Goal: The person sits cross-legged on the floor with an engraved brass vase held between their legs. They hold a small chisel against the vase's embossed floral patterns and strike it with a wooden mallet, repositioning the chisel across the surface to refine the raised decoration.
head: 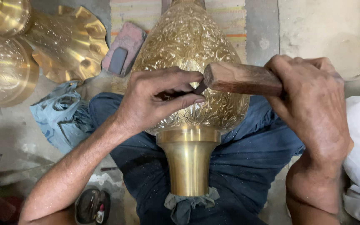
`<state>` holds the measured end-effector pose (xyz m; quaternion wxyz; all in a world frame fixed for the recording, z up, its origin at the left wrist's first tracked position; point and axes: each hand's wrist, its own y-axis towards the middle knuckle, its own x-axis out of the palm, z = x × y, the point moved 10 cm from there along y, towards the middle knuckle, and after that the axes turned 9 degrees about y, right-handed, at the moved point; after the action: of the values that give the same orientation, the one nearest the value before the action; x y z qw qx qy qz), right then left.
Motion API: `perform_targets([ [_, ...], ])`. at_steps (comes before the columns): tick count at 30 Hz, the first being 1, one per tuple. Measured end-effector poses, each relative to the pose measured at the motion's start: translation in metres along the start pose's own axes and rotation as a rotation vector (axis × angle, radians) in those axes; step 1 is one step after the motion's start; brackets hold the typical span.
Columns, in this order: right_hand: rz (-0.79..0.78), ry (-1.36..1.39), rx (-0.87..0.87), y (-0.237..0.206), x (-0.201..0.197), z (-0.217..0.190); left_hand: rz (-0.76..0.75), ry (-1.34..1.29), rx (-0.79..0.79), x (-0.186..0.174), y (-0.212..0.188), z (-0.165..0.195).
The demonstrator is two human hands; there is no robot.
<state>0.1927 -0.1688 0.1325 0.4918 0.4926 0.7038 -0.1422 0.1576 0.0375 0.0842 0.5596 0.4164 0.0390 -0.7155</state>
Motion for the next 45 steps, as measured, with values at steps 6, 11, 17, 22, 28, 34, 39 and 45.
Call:
perform_targets([
  [6,-0.001,-0.035,-0.013,-0.002,0.002,0.002,0.006,-0.002,-0.004,0.0,-0.006,-0.001],
  [11,0.117,0.242,-0.009,-0.005,-0.003,0.005,0.009,-0.004,0.002,-0.001,0.0,-0.001],
  [17,0.095,0.151,-0.043,-0.01,-0.003,0.004,-0.028,-0.001,-0.053,-0.002,0.002,0.002],
  [22,0.105,0.285,0.118,-0.01,0.0,0.016,0.006,0.006,-0.02,-0.006,0.002,0.007],
  [28,0.095,0.282,0.11,-0.009,0.0,0.012,-0.019,0.002,-0.006,0.001,-0.003,-0.001],
  [34,0.031,0.345,0.033,-0.014,0.014,0.014,0.0,-0.022,0.018,0.0,-0.006,-0.006],
  [39,0.087,0.292,0.079,-0.021,0.015,0.023,0.004,-0.073,-0.015,-0.002,-0.005,-0.007],
  [45,0.087,0.264,0.14,-0.027,0.017,0.02,-0.03,-0.174,-0.145,-0.001,-0.001,-0.011],
])
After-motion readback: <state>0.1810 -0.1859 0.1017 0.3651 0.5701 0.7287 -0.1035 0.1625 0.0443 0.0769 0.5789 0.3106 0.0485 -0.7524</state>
